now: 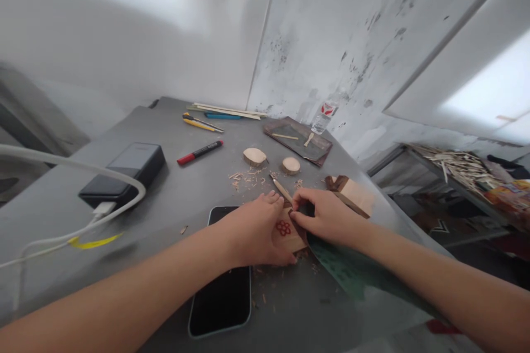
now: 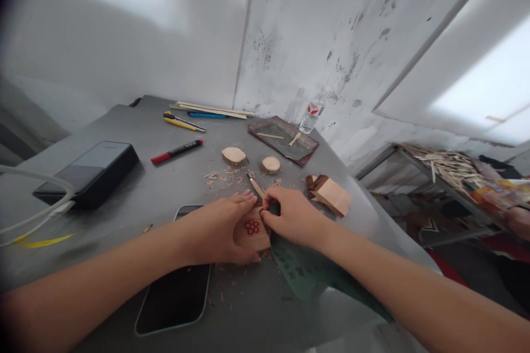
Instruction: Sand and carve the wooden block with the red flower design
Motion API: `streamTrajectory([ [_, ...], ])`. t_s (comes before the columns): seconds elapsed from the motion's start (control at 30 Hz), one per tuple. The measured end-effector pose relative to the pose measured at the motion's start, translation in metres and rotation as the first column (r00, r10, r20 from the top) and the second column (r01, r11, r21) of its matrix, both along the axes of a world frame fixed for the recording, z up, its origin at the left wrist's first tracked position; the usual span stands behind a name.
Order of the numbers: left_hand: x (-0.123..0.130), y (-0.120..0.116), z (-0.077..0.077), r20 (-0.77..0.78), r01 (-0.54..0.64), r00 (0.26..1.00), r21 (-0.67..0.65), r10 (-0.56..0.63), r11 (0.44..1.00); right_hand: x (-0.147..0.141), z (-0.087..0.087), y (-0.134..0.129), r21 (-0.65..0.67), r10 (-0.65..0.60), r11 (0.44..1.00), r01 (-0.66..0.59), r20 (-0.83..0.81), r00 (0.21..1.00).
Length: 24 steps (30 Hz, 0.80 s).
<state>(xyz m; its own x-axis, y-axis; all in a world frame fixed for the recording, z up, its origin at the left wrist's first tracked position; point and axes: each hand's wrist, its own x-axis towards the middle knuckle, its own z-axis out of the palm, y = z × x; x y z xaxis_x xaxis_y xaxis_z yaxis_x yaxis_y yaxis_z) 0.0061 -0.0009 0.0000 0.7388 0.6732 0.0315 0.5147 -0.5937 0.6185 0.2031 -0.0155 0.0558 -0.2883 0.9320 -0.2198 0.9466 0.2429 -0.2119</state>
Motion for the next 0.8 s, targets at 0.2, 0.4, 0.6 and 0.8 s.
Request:
streamTrajectory([
  [0.2, 0.004, 0.000, 0.006, -0.006, -0.020, 1.000, -0.016, 0.020, 1.000, 0.001, -0.001, 0.001, -0.040, -0.038, 0.999, 0.037, -0.022, 0.999],
  [0.4, 0.004, 0.000, 0.008, -0.036, -0.053, 0.998, -0.040, 0.052, 0.998, -0.001, 0.000, 0.005, -0.052, -0.048, 0.998, 0.047, -0.014, 0.999],
  [0.6, 0.005, 0.001, 0.003, -0.024, -0.056, 0.998, -0.033, 0.056, 0.998, -0.001, 0.003, -0.004, -0.095, -0.024, 0.995, 0.024, 0.004, 1.000],
  [0.8, 0.003, 0.001, 0.007, -0.013, -0.001, 1.000, -0.003, 0.001, 1.000, -0.003, -0.004, -0.009, -0.020, -0.043, 0.999, 0.043, -0.010, 0.999],
])
